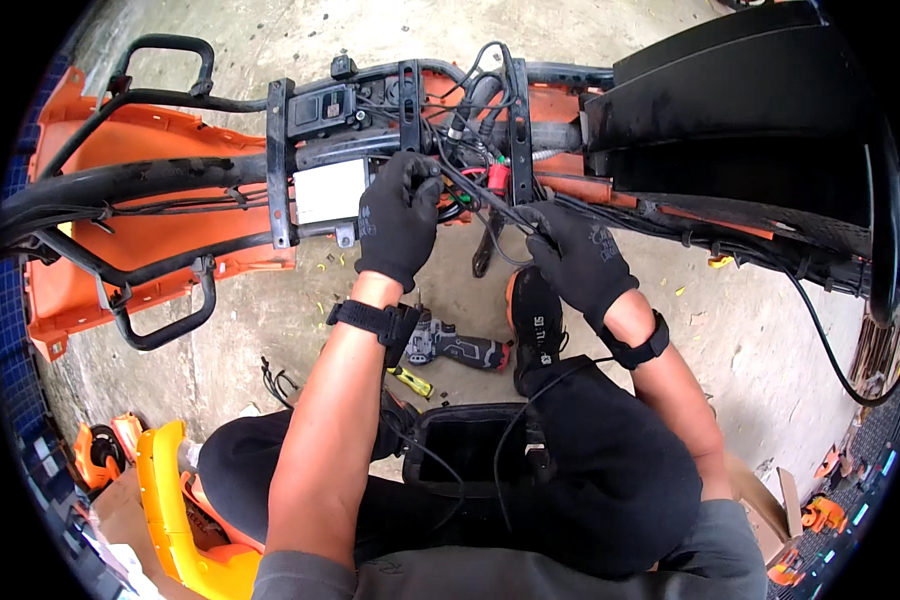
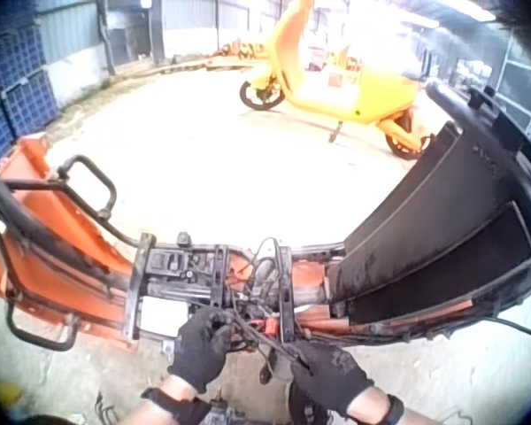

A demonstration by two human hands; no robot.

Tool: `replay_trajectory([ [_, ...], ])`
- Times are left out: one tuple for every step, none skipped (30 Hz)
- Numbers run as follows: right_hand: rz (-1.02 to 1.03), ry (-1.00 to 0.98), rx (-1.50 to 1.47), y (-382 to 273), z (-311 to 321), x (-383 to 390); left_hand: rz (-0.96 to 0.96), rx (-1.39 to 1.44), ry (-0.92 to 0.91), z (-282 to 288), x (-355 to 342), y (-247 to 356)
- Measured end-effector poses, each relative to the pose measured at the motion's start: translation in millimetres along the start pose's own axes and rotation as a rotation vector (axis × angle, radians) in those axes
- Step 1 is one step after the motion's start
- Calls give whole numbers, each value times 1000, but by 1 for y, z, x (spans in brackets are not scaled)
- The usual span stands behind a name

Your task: The person connects electrical wires and plugs on an orange scooter frame by hand. They press several colored wire connectors together and organize the wiring harness within the vehicle's chassis.

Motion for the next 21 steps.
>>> replay_trajectory([
  [-5, -19, 29, -4, 4, -2, 2, -7, -7, 0, 1, 5],
  [6, 37, 60, -4, 4, -3, 4, -15, -14, -1, 1, 9],
  [17, 92, 90, -3, 3, -3, 31, 14, -22, -2, 2, 2],
  [25, 143, 120, -4, 2, -1, 46, 77, -10, -3, 2, 6],
  [-130, 64, 163, -4, 10, 3, 62, 141, 1, -6, 3, 10],
  [-122, 110, 151, -4, 14, 3, 79, 205, 13, -8, 3, 13],
  [-112, 156, 131, -4, 15, 3, -2, 111, -7, -6, 2, 12],
  [-102, 201, 111, -4, 16, 2, -82, 17, -28, -3, 0, 11],
  [-10, 287, 139, 0, 12, 3, -161, -77, -49, -2, -1, 9],
  [-85, 271, 41, -3, 12, 2, -148, -89, -58, -1, 0, 9],
  [-160, 254, -57, -7, 15, 2, -135, -102, -66, -1, 1, 8],
  [-236, 236, -156, -14, 18, 0, -122, -116, -76, -1, 2, 7],
  [-383, 181, -396, -25, 26, -4, -127, -112, -75, -1, 3, 7],
  [-329, 219, -420, -31, 31, -8, -133, -112, -75, 0, 3, 8],
  [-275, 256, -443, -35, 34, -12, -140, -113, -74, 0, 3, 9],
  [-225, 298, -454, -36, 39, -16, -131, -94, -80, -2, 3, 9],
  [-111, 349, -272, -35, 41, -25, -121, -85, -85, -2, 2, 9],
  [-10, 419, -85, -34, 43, -33, -110, -75, -91, -2, 2, 8],
  [123, 449, 107, -31, 46, -42, -131, 6, -33, -4, 1, 8],
  [257, 474, 299, -33, 49, -46, -107, 29, -36, -3, 2, 7],
  [158, 420, 360, -36, 50, -46, -84, 53, -39, -2, 3, 6],
])
Point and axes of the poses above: each hand's wrist, its own x-axis away from the middle knuckle, its own z-axis out of the back of the hand, y = z × x, the point moved 1 cm from there along -x, towards the middle knuckle, and after that the axes turned 9 degrees about x, right-handed, at the moved point
